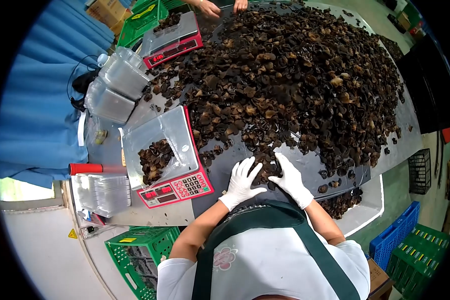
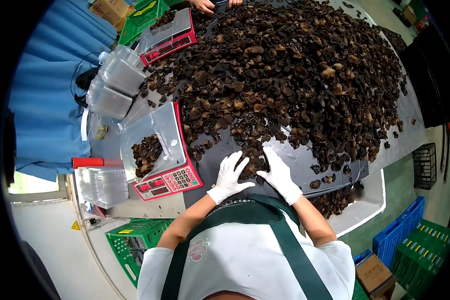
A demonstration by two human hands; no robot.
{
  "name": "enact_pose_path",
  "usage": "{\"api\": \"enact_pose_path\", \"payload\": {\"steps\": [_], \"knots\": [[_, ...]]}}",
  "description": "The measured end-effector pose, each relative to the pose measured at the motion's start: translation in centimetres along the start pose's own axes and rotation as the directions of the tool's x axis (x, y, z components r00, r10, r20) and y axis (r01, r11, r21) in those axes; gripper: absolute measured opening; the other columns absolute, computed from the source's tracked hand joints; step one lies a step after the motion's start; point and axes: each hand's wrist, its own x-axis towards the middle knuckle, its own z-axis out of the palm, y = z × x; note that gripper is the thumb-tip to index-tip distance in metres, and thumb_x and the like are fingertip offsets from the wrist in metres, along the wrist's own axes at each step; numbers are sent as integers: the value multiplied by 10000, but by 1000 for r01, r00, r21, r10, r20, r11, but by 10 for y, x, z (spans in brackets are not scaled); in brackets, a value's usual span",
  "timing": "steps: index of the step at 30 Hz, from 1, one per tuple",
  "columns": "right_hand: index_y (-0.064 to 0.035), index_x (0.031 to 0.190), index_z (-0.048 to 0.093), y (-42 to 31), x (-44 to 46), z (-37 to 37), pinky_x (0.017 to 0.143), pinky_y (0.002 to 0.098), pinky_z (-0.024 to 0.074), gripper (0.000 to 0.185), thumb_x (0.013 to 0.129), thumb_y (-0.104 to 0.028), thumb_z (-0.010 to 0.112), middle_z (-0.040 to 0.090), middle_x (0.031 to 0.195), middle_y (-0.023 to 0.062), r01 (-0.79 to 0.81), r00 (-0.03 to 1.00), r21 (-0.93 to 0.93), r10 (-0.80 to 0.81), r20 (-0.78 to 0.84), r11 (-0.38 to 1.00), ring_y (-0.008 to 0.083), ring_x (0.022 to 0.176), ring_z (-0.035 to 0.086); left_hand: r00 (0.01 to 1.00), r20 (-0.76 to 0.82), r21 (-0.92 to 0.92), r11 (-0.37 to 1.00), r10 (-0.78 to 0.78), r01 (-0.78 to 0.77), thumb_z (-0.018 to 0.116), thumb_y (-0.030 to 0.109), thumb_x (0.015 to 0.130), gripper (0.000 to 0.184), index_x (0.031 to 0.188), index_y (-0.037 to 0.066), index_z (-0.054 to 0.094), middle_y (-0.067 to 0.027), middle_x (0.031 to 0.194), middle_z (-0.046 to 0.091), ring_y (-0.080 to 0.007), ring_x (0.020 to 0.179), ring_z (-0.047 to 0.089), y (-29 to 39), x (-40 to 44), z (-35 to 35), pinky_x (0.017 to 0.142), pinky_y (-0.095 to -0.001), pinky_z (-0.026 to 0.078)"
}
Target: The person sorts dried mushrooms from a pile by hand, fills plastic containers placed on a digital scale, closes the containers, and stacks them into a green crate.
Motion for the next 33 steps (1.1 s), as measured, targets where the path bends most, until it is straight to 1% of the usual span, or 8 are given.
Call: {"api": "enact_pose_path", "payload": {"steps": [6, 8, 12, 14, 16, 22, 28, 33], "knots": [[-70, 1402, 384, 18, 1, -3, 742, 297, 522, 820, 680, -72, 774, 603, 1182, 143, -131, 991, 269, 136, 2, 954, 192, 752, 600, 968, 155, 107, 971, 198, -215, 667, 545, 710, 796, 1381, 186, 434, -159, 1475, 316, -317, 1249, 401, 17, 41, 16, 1021, -500, 280], [-73, 1405, 387, 30, 0, 4, 713, 290, 523, 796, 695, -86, 748, 645, 976, 108, 42, 987, 171, -15, -157, 984, 175, 723, 595, 941, 297, 87, 977, 162, -195, 665, 534, 715, 781, 1378, 192, 433, -152, 1485, 301, -296, 1135, 454, 30, 56, 12, 946, -456, 332], [-80, 1407, 389, 33, -1, -6, 690, 289, 514, 792, 699, -100, 742, 643, 946, 110, -57, 990, 185, 80, -120, 981, 166, 719, 597, 934, 335, 185, 963, 125, -195, 675, 499, 722, 751, 1360, 180, 441, -129, 1491, 295, -261, 960, 490, 35, 66, 27, 753, -405, 406], [-84, 1410, 388, 37, -2, -9, 682, 292, 510, 796, 699, -106, 746, 641, 925, 110, -28, 986, 162, 53, -155, 986, 167, 714, 599, 950, 262, 219, 948, 170, -230, 661, 446, 759, 633, 1292, 145, 503, -113, 1455, 353, -242, 906, 507, 34, 67, 29, 691, -382, 427], [-88, 1406, 391, 17, -1, -33, 772, 317, 518, 797, 691, -154, 736, 625, 1137, 127, -348, 937, 201, 338, 85, 916, 224, 849, 637, 941, 290, 186, 954, 175, -235, 606, 363, 835, 375, 1096, 94, 585, -121, 1362, 446, -245, 936, 526, 30, 65, 37, 702, -367, 476], [-95, 1404, 398, 20, -10, -40, 716, 303, 514, 823, 691, -282, 765, 645, 989, 91, -270, 961, 189, 275, 1, 944, 185, 745, 606, 968, 26, 88, 964, 249, -250, 625, 200, 772, 258, 1020, 129, 638, -9, 1155, 588, -188, 816, 577, 11, 64, 29, 600, -283, 513], [-90, 1393, 410, 10, -9, -42, 758, 308, 509, 801, 708, -307, 763, 611, 1173, 105, -287, 957, 157, 288, 21, 945, 199, 773, 606, 939, -227, -631, 774, -259, 61, 664, 64, 769, 156, 925, 61, 666, -58, 957, 650, -165, 790, 639, -4, 67, 8, 694, -287, 517], [-85, 1387, 414, 6, -7, -42, 804, 311, 502, 773, 728, -302, 753, 568, 1263, 123, -262, 965, 146, 263, 14, 954, 214, 813, 612, 728, 49, -885, 309, -683, 350, 730, 112, 804, 199, 919, -33, 657, 3, 763, 634, -62, 684, 559, -24, 59, -18, 634, -218, 447]]}}
